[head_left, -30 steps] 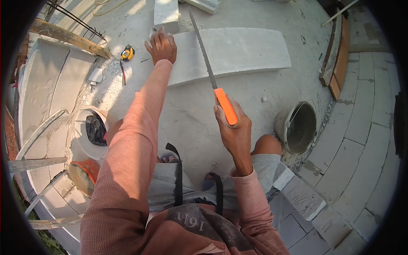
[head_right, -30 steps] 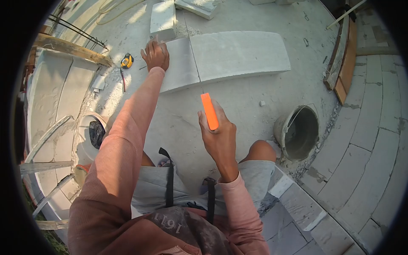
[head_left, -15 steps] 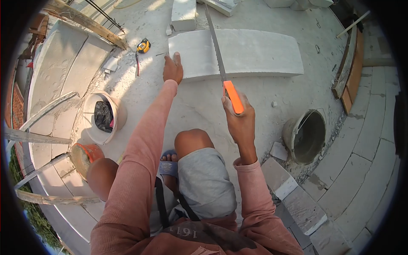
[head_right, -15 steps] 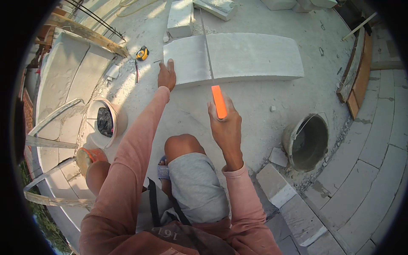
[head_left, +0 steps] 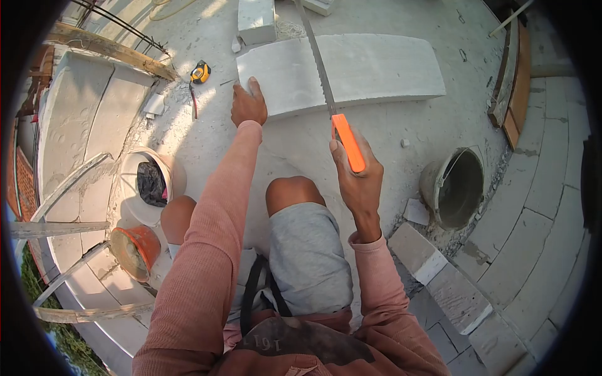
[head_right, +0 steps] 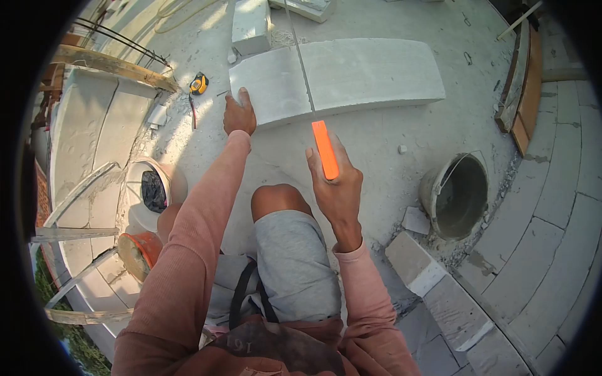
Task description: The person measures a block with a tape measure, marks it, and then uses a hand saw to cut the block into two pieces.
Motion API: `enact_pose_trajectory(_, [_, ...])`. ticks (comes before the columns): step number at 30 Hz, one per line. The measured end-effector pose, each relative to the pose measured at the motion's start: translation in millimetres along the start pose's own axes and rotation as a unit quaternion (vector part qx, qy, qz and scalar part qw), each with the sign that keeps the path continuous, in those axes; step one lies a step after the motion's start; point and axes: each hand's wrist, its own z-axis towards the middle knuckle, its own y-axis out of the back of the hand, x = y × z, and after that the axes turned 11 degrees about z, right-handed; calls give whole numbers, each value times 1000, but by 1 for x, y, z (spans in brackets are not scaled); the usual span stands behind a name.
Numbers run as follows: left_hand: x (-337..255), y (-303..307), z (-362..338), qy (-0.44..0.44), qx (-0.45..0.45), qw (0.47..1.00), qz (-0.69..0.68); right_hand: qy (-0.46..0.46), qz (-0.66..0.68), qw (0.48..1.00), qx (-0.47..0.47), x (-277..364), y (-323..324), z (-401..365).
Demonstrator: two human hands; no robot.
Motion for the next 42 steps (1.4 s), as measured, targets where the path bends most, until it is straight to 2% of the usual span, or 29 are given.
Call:
enact_pose_trajectory(7, [3,-2,-1,-8,-13,1000,-10,-35,0,999,22,-8,-8,-1])
enact_pose_trajectory(13, [2,0,-1,-3,-4,1000,-10,-7,-24,999,25,-21,-16,-9])
enact_pose_trajectory(16, [3,-1,-2,-9,-11,1000,-11,-65,-34,997,14,-13,-14,-27])
enact_pose_trajectory(19, [6,-6,2,-17,-6,1000,-17,13,-50,999,5,-17,5,-77])
enact_pose_trajectory(22, [3,-4,0,-11,-13,1000,-6,-53,-26,998,11,-6,10,-90])
enact_pose_trajectory(25, [3,-4,0,-11,-13,1000,-2,19,-35,999,3,-19,-10,-57])
enact_pose_trajectory(27, [1,-1,-3,-12,-6,1000,1,-46,-5,998,38,-19,-14,-10])
enact_pose_trajectory(30, [4,-2,-2,-16,-11,1000,5,-61,-18,997,51,-26,-11,-1])
enact_pose_trajectory(34, [7,-8,2,-14,-16,1000,-10,-1,-54,998,13,-21,27,-107])
enact_pose_trajectory(37, [4,-5,0,-11,-17,1000,-10,-12,-52,998,17,-20,26,-99])
enact_pose_trajectory(38, [-2,-3,4,-17,-17,1000,-12,15,-34,999,14,-27,14,-74])
enact_pose_trajectory(40, [4,-4,0,-16,-9,1000,-9,-53,-5,998,40,-29,-12,-10])
enact_pose_trajectory(42, [9,-6,-2,-28,-19,999,-9,-73,-9,996,44,-25,-20,6])
